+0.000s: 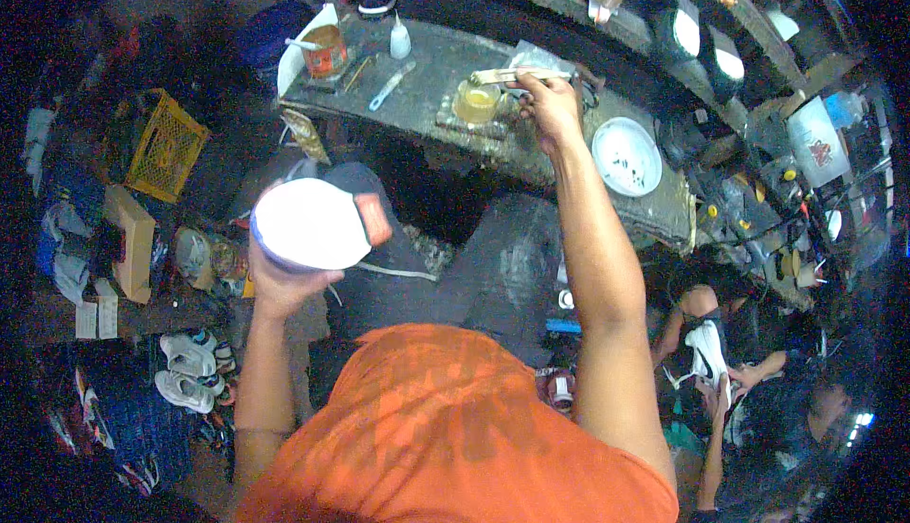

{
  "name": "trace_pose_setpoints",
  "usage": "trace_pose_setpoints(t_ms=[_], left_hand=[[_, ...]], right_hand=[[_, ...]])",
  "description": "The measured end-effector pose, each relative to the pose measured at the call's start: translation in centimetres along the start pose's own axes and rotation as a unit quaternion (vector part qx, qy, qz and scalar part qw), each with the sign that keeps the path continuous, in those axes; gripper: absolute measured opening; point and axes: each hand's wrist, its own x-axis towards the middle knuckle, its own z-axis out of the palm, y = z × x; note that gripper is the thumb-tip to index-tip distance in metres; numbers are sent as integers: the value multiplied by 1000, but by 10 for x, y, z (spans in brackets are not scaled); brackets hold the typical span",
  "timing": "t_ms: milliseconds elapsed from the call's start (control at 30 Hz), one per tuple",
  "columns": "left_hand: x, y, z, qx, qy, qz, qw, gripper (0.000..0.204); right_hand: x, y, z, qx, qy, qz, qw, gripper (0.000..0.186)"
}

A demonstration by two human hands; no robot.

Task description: The person paints the side stripes and toe area of a white sneaker with a yellowish substance using a small brush, then repeats the process on a second sneaker. The person also briefly handles a black shoe and a pink-and-white sneaker before returning to the white sneaker.

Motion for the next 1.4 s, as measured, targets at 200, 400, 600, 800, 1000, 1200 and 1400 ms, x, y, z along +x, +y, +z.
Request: trace_pose_setpoints(t_ms=[200, 400, 600, 800, 1000, 1200, 1400], left_hand=[[11, -6, 16, 68, -16, 112, 991, 112], [14, -13, 22, 100, -21, 184, 978, 111], [18, -29, 32, 70, -54, 245, 965, 116], [20, -21, 39, 51, -83, 267, 959, 112], [17, -8, 35, 58, -91, 278, 955, 62], [12, 1, 33, 66, -92, 281, 953, 50], [19, 15, 29, 128, -83, 358, 921, 85]], right_hand=[[-7, -2, -3, 5, 17, 13, 1000, 20], [-40, -8, -3, -3, -56, 36, 998, 22], [-103, -43, 31, 188, -73, 17, 979, 26], [-196, -76, 95, 178, -92, -21, 980, 31], [-225, -92, 109, 111, -66, -95, 987, 27], [-235, -93, 111, 52, -63, -130, 988, 21], [-233, -96, 105, -19, -65, -245, 967, 24]])
